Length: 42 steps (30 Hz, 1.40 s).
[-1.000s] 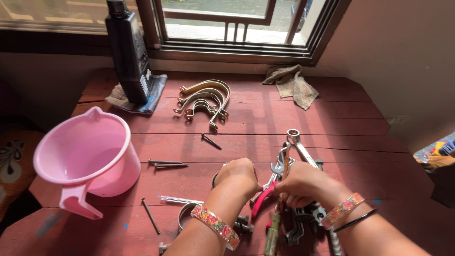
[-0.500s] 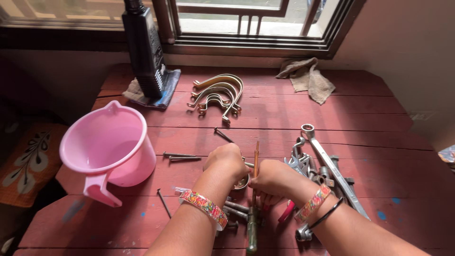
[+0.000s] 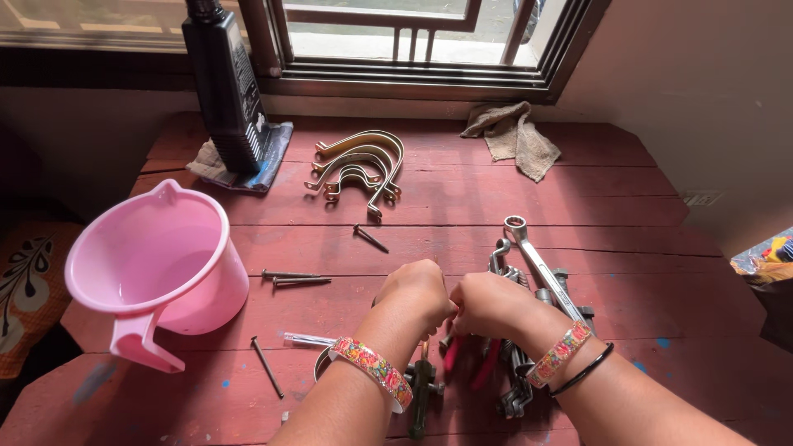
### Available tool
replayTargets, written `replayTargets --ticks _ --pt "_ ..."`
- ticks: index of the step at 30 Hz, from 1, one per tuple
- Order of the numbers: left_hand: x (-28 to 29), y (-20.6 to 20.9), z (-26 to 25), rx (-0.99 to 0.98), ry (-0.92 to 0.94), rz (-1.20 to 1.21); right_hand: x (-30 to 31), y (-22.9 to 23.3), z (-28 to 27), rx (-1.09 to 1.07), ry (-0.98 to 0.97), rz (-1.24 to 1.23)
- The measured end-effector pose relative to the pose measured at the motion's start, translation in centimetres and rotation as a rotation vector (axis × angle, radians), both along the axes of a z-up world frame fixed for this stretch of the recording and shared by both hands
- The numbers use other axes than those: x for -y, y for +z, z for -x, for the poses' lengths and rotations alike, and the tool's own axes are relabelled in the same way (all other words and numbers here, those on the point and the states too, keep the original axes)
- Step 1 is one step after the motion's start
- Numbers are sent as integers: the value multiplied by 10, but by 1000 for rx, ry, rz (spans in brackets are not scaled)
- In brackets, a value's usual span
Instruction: The person gathers various metal tools, including wrenches, pliers, and bolts, from a wooden table and stacks them into a single pile. They then pick up a cloth, unfold it, and wipe the table surface near the window.
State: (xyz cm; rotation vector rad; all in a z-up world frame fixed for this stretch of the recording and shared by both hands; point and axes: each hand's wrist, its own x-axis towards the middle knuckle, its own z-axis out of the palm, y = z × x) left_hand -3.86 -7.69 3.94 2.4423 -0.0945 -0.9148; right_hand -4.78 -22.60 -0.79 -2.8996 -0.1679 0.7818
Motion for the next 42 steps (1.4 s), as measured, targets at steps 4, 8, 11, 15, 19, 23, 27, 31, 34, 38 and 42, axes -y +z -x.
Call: replayTargets --ticks 4,8,11,15,19,23,27,31,34,38,42 --pt "1 0 -1 -7 -4 -7 14 2 9 -138 -106 -85" --pt "-3 -5 -2 -31 35 -11 17 1 7 -185 -171 42" --pt "-10 -6 -3 -23 29 -16 18 -2 2 -221 -117 64" --pt "-20 -8 -13 47 69 -45 19 -1 -12 -320 -157 -14" --pt "-36 -17 -36 70 131 -30 17 1 -37 -315 -211 -204" --pt "-51 -21 -63 120 198 17 -3 -6 -70 8 -192 -282" --pt "-61 -17 -84 208 198 -23 -29 -16 -104 223 -8 -346" --pt "-68 -13 -95 180 301 3 -53 -30 -128 217 73 -273" --pt "-71 -16 -101 194 302 -14 -68 -43 -141 216 60 -294" --pt "-76 -23 -108 246 301 -26 -79 -62 -154 273 149 -189" --pt "-83 -27 -110 241 292 -38 -80 -75 -165 285 116 -172"
